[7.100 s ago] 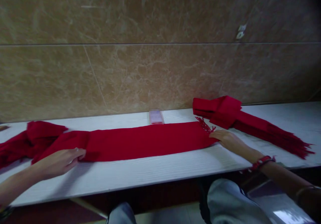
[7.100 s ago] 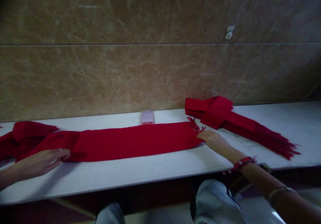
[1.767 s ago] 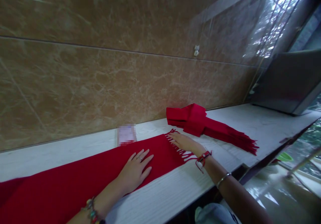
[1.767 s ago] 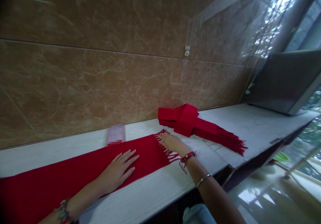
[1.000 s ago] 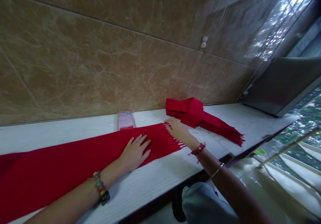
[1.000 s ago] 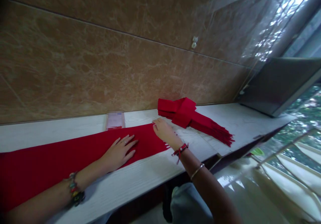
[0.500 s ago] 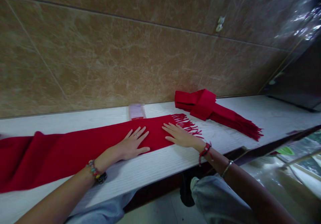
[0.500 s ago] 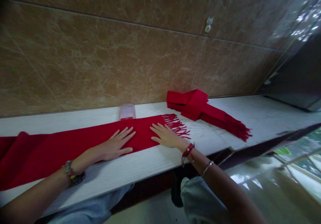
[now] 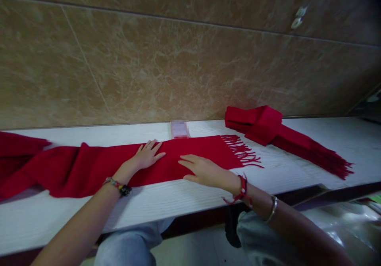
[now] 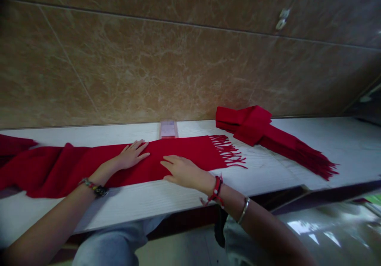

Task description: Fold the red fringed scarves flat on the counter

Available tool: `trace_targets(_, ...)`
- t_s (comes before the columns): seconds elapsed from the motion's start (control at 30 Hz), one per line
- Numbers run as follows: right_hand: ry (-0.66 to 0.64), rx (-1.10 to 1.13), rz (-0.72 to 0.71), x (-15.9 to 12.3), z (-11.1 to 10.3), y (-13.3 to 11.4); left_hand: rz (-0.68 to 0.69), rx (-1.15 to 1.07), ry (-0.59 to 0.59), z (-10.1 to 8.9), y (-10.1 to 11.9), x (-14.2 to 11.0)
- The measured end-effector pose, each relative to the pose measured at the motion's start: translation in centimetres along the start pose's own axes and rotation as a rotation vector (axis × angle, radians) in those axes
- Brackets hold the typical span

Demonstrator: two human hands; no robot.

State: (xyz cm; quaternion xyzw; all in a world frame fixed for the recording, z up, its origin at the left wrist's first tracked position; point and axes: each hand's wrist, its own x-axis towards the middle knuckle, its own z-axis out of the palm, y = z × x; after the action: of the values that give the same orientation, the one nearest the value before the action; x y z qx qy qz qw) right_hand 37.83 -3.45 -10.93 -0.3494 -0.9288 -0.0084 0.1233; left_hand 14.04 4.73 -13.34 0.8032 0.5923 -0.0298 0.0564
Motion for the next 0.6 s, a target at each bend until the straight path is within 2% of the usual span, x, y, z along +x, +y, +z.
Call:
trace_targets(0.1,-0.013,-0.093,-0.09,1.0,0.7,-2.3,0.02,-0.012,-0.004,-0.8,-0.1,0.4)
trace_targets(0.27,-0.011,-0.232,-0.204,1.2,1.0,-3.3,0.186,-0.097,0.03,-3.2,-0.3,3.4)
trace_targets(0.43,0.005,-0.296,-0.303,1.4,0.6,-4.0,0.263,-0.252,-0.103,-5.1,-0.8,6.2)
trace_targets(0.6,0.047,-0.328,-0.355,1.8,0.7,-4.1,0.308,-0.354,-0.197,-5.8,-1.5,6.6)
